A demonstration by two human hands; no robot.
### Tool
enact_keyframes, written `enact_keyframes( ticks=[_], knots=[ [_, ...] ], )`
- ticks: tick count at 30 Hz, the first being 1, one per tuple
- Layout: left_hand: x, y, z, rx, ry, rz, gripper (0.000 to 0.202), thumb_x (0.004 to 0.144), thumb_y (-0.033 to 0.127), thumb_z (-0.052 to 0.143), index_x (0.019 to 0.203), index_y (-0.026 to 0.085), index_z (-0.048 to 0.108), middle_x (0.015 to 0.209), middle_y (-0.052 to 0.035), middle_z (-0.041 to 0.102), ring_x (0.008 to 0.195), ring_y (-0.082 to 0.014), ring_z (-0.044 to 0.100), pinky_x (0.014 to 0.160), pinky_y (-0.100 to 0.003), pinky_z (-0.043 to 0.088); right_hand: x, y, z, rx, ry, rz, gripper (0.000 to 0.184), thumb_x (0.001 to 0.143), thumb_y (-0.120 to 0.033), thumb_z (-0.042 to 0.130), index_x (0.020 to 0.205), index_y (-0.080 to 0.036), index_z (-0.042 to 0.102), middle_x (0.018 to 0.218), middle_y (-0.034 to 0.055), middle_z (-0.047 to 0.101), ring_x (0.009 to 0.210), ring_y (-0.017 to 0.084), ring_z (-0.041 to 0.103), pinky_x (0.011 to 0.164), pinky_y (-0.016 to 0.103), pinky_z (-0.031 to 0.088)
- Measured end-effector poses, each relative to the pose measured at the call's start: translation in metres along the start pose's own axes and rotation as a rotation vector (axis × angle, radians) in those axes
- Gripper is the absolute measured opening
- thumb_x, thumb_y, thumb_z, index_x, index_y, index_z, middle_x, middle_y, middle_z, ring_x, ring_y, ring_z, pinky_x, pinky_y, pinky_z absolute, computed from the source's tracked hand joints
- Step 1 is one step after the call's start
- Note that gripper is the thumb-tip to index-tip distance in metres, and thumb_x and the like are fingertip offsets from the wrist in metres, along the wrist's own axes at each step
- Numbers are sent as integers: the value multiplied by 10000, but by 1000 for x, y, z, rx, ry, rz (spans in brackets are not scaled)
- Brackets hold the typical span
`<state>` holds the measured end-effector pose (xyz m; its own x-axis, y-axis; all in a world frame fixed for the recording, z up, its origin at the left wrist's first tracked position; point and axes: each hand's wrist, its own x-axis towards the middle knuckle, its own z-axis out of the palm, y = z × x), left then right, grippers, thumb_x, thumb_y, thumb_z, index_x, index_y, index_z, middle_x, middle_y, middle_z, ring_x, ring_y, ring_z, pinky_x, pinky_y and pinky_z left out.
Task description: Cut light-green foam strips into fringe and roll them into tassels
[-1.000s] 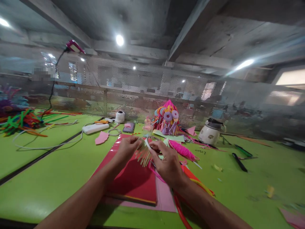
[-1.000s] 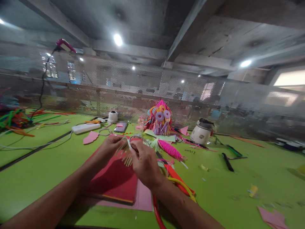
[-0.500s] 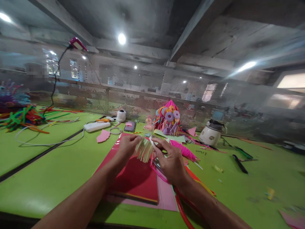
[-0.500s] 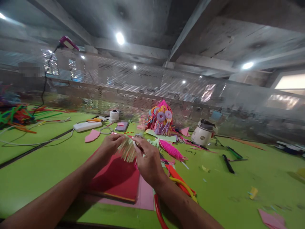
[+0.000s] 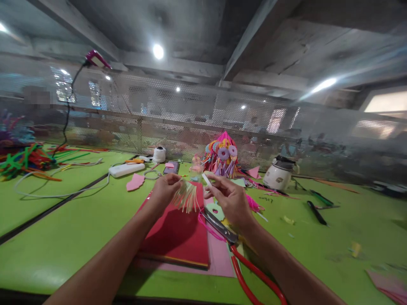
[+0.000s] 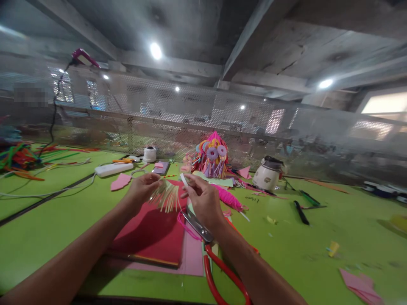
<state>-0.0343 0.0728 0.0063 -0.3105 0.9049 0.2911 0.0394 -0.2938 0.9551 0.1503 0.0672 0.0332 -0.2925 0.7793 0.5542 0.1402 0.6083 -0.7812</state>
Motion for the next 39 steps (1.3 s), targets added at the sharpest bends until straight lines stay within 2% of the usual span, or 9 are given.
enact_keyframes(
  ticks=[6,9,14,16,19,22,28,33,39],
  knots=[
    [-1,-1,0,15,-33,-31,168,594,295,598,659,148,548,522,46,520,435,-70,395,446,-196,280,3,4,-8,-105,11,-54,289,790,-175,521,1054,-150,635,713,27,632,523,107,565,505,227,473],
    [0,-4,-1,128,7,74,152,643,264,564,758,168,542,496,62,505,435,-84,400,457,-199,281,-2,-1,-5,-208,-34,-80,262,792,-158,512,1010,-151,658,678,15,602,532,107,552,501,219,454],
    [-2,-6,-3,447,69,310,190,712,161,452,841,205,583,402,93,342,391,-96,311,443,-208,221,-10,-9,2,-277,-78,-137,312,821,-171,505,1127,-175,565,633,-27,536,566,114,543,574,234,456],
    [-4,-6,-1,526,48,341,219,722,141,418,785,201,619,420,73,382,401,-99,339,450,-213,239,-11,-9,4,-297,-64,-140,307,828,-175,500,1132,-180,543,634,-32,527,568,115,542,587,235,453],
    [-6,-6,4,533,-38,335,246,722,133,407,706,183,648,525,24,554,485,-110,473,509,-213,331,-11,-7,5,-376,-53,-161,275,838,-183,493,1108,-184,548,625,-31,526,565,119,540,603,238,449],
    [-10,-4,10,471,-82,305,249,704,118,420,741,167,662,682,-18,658,632,-132,575,598,-222,402,-11,-5,7,-454,-51,-210,296,831,-148,492,1117,-194,551,657,-17,563,593,127,552,619,239,442],
    [-21,7,14,377,-193,249,239,771,262,469,869,152,657,698,-22,666,595,-130,584,543,-214,425,-10,-3,10,-512,-63,-285,296,826,-126,497,1108,-181,566,697,15,616,659,152,581,635,250,441],
    [-21,4,14,411,-217,310,237,783,286,492,896,166,662,793,-39,689,682,-141,605,627,-228,440,-10,0,10,-492,-89,-312,305,851,-136,477,1142,-191,548,696,12,627,723,164,603,674,262,452],
    [-18,-3,13,421,-165,362,174,765,241,507,788,173,665,739,-34,689,672,-147,600,639,-234,434,-11,0,9,-484,-107,-369,337,849,-90,459,1146,-215,556,1029,54,655,928,165,595,816,276,440]
  ],
)
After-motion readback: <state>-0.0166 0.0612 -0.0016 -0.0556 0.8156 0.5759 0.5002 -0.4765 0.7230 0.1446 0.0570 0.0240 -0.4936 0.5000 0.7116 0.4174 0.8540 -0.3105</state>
